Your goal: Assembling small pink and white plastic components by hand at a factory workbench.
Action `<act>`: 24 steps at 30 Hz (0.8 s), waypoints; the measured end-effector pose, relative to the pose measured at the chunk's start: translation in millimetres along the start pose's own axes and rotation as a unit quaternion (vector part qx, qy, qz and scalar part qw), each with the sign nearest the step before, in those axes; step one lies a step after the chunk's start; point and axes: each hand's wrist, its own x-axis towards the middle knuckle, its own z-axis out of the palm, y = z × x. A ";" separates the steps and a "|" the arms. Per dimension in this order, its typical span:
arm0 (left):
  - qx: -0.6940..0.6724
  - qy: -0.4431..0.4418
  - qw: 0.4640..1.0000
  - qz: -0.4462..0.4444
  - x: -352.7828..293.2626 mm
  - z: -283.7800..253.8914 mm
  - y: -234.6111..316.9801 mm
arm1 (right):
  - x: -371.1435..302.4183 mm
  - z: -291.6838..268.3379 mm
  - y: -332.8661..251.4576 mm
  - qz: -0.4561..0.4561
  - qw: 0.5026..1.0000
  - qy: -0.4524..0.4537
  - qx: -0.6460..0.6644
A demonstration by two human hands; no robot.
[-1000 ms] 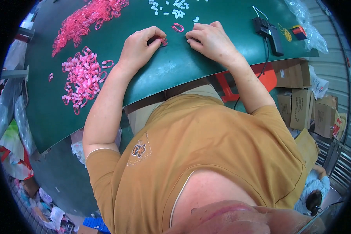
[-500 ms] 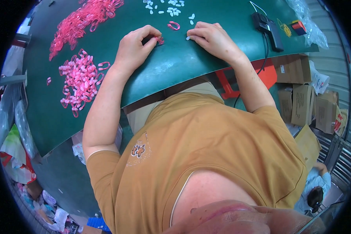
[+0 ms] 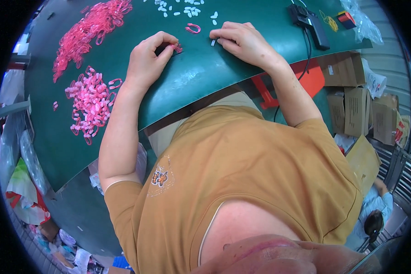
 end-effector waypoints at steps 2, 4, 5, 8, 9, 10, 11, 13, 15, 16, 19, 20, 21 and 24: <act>-0.003 -0.003 1.000 0.003 0.1 -0.3 0.5 | -4.6 1.0 0.9 0.017 1.000 0.016 -0.012; 0.018 0.000 1.000 0.012 0.2 -1.3 1.8 | -9.9 0.8 0.7 0.033 0.999 0.031 -0.024; 0.017 -0.002 1.000 0.011 0.1 -0.8 1.3 | -12.8 0.1 -0.1 0.041 0.997 0.039 -0.048; 0.018 0.001 1.000 0.021 0.1 -0.7 -0.9 | -16.1 -0.3 -2.2 0.055 0.994 0.055 -0.078; 0.006 0.002 1.000 0.017 -0.1 -0.4 -2.5 | -16.0 -0.2 -2.8 0.059 0.993 0.063 -0.086; -0.005 0.002 1.000 0.013 -0.1 0.0 -3.5 | -15.4 0.4 -3.3 0.060 0.992 0.063 -0.086; -0.005 0.001 1.000 0.014 0.0 0.1 -4.0 | -14.3 1.4 -4.0 0.056 0.993 0.066 -0.084; 0.003 0.003 1.000 0.015 0.0 0.1 -4.4 | -12.2 2.6 -5.6 0.051 0.993 0.069 -0.082; 0.006 0.002 1.000 0.011 -0.1 0.0 -3.6 | -10.3 2.9 -7.3 0.036 0.994 0.065 -0.085; 0.008 0.002 1.000 0.008 -0.1 -0.2 -3.2 | -9.5 2.9 -7.8 0.037 0.994 0.065 -0.084; 0.000 -0.003 1.000 0.011 0.4 -0.3 -3.5 | -8.6 3.3 -7.3 0.024 0.995 0.066 -0.077; -0.001 -0.004 1.000 0.010 0.4 -0.6 -2.8 | -8.5 4.0 -5.4 0.018 0.995 0.061 -0.077; 0.005 -0.005 1.000 0.013 0.7 -1.0 -1.6 | -8.5 4.6 -3.8 0.012 0.996 0.055 -0.076; 0.007 -0.006 1.000 0.014 0.3 -0.8 -0.9 | -7.4 6.9 -1.8 0.018 0.996 0.057 -0.072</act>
